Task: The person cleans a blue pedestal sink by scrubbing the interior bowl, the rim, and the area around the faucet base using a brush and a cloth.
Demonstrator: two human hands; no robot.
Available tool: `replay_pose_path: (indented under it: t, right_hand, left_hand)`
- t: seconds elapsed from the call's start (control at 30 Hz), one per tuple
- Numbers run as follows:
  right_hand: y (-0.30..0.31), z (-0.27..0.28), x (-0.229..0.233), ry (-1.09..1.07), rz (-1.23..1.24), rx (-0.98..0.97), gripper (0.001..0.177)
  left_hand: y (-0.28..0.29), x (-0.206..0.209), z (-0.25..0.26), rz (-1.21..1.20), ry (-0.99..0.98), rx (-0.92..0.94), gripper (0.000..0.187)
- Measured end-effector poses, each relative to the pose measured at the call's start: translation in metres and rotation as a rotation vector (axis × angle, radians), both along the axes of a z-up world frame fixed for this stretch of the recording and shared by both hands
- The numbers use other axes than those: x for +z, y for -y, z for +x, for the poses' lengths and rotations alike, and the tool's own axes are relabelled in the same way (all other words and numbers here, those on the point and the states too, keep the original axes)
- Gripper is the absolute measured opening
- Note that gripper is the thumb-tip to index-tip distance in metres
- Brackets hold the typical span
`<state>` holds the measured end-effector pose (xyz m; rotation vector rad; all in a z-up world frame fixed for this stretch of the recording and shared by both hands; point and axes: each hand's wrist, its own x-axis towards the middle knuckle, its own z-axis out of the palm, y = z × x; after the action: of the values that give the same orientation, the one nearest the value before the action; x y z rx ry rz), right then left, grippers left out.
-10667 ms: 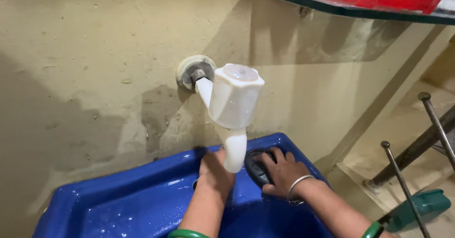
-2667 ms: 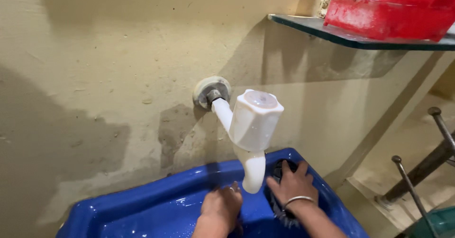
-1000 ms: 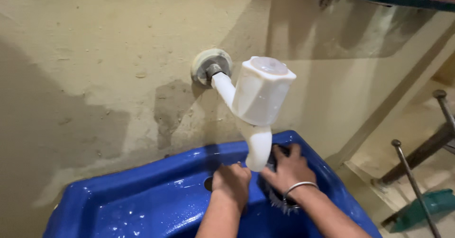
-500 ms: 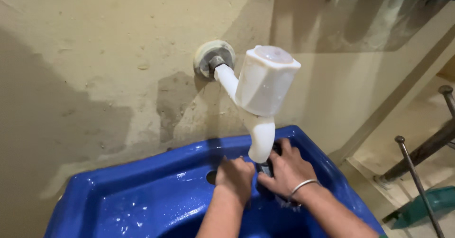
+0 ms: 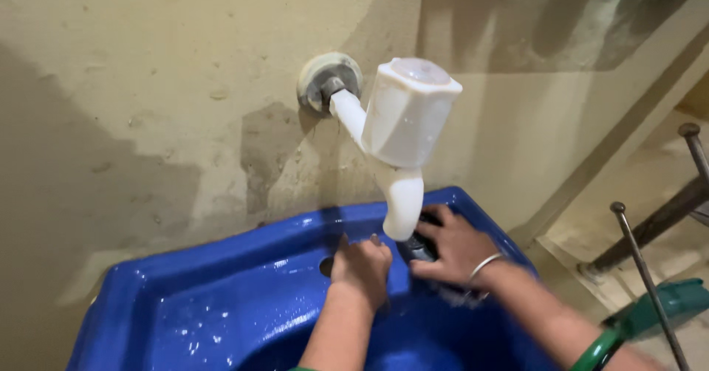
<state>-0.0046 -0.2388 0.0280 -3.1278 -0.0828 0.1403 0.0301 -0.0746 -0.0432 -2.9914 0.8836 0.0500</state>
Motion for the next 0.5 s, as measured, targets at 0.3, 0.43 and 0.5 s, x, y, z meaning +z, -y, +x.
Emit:
replay_pose_path:
  t: [0.3,0.43,0.5]
  right_hand:
    - [0.035,0.005,0.024,-0.01,-0.213,0.252,0.097]
    - [0.046,0.013,0.021,0.141,-0.232,0.462,0.098]
    - [0.053,0.022,0.03,0.15,-0.286,0.636,0.094]
  left_hand:
    - [0.008,-0.016,0.002,-0.047,0.087,0.047,0.033]
    - [0.008,-0.016,-0.001,-0.022,0.117,0.018,0.037]
    - [0.009,-0.018,-0.002,-0.073,0.117,0.054,0.035]
